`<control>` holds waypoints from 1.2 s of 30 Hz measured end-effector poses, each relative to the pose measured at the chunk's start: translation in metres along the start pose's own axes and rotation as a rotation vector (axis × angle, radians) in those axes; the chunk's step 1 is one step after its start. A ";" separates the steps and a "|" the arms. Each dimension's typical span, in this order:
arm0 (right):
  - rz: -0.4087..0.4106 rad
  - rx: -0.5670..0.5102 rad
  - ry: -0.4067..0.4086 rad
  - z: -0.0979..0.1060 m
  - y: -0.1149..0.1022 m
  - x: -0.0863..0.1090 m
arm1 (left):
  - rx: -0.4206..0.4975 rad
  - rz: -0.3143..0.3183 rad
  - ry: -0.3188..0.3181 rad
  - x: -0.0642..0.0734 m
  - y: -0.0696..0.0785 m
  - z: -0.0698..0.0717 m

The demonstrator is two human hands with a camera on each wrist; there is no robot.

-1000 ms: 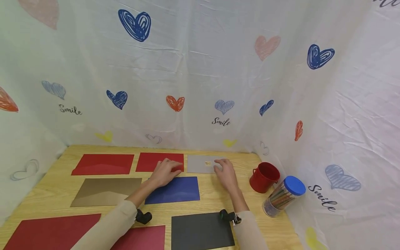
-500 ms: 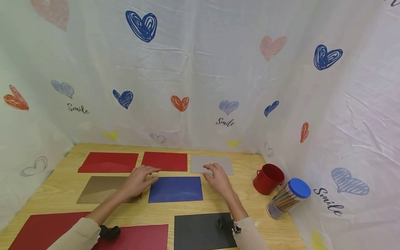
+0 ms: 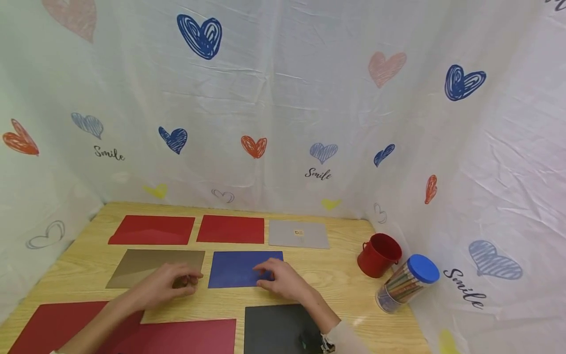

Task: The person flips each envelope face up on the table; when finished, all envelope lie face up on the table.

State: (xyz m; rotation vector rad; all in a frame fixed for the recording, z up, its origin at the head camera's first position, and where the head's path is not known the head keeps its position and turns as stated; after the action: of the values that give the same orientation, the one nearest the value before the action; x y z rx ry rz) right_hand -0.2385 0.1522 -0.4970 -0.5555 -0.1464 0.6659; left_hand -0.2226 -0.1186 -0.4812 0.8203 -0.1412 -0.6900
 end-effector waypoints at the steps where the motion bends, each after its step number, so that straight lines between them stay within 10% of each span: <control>1: 0.016 -0.016 -0.030 -0.005 -0.005 0.001 | 0.006 0.011 -0.011 0.005 -0.001 0.000; 11: 0.184 0.099 -0.247 -0.049 -0.055 0.004 | -0.083 -0.052 -0.092 0.043 -0.002 0.001; 18: 0.272 0.325 -0.222 -0.067 -0.069 0.002 | -0.090 0.065 -0.207 0.056 -0.012 -0.008; 36: 0.206 0.302 -0.257 -0.070 -0.067 0.000 | -0.050 0.103 -0.196 0.062 -0.014 -0.018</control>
State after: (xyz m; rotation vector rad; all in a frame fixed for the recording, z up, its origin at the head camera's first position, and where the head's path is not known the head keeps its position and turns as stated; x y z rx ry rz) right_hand -0.1807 0.0776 -0.5206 -0.1934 -0.2268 0.9412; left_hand -0.1752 -0.1524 -0.5120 0.6919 -0.3397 -0.6732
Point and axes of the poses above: each hand's wrist, its own x-axis away from the middle knuckle, its own z-axis out of the back of the hand, y = z × x, the point moved 8 cm from there along -x, towards the middle knuckle, and after that the axes turned 7 degrees about x, right-handed, at the moved point
